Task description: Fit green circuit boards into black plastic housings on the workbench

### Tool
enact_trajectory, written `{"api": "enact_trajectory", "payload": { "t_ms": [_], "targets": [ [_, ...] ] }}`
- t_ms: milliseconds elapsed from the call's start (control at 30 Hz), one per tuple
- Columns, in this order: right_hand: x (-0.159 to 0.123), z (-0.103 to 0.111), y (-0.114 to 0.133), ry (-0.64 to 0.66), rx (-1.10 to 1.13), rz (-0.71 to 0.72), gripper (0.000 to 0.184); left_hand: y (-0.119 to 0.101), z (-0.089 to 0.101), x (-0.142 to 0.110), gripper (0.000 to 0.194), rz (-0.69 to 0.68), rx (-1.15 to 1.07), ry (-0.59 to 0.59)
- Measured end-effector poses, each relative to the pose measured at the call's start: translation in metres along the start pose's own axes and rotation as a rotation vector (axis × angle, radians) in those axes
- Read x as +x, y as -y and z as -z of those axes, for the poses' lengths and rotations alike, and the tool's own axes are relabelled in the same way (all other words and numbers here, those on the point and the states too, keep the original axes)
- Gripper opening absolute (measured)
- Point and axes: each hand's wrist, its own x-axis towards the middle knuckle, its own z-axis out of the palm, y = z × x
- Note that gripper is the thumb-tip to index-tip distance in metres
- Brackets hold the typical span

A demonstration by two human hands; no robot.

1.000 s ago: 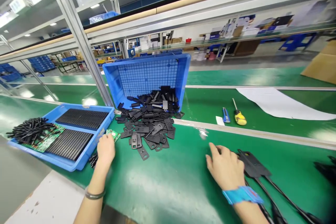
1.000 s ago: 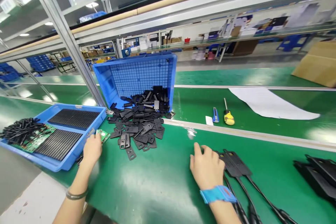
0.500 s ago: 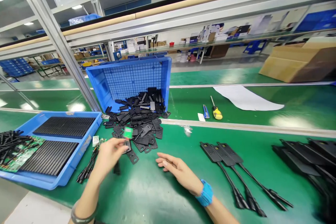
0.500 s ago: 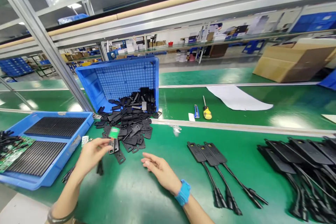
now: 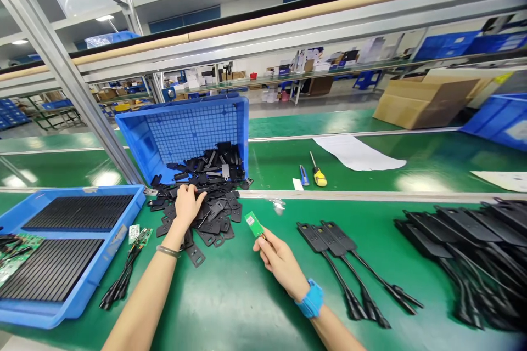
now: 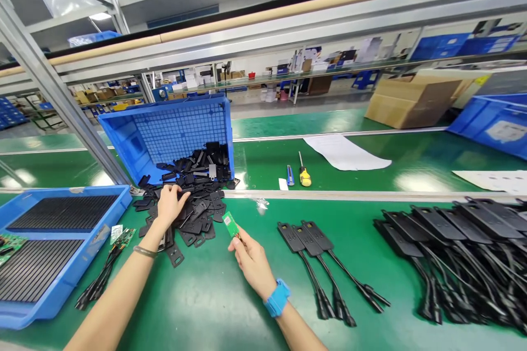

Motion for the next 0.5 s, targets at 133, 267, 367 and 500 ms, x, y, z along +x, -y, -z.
{"api": "enact_trajectory", "payload": {
  "t_ms": [133, 267, 367, 500],
  "targets": [
    [-0.001, 0.002, -0.004, -0.077, -0.321, 0.186, 0.047, -0.003, -0.006, 0.017, 0.037, -0.082, -0.108, 0.061],
    [-0.003, 0.003, 0.000, -0.146, -0.516, 0.285, 0.047, -0.015, -0.006, 0.013, 0.056, -0.032, -0.267, 0.072],
    [-0.004, 0.003, 0.004, -0.191, -0.513, 0.337, 0.041, -0.036, -0.006, -0.018, 0.058, 0.042, -0.456, 0.140],
    [-0.006, 0.003, 0.007, -0.213, -0.475, 0.387, 0.035, -0.070, -0.010, -0.081, 0.039, 0.145, -0.784, 0.446]
  ]
}}
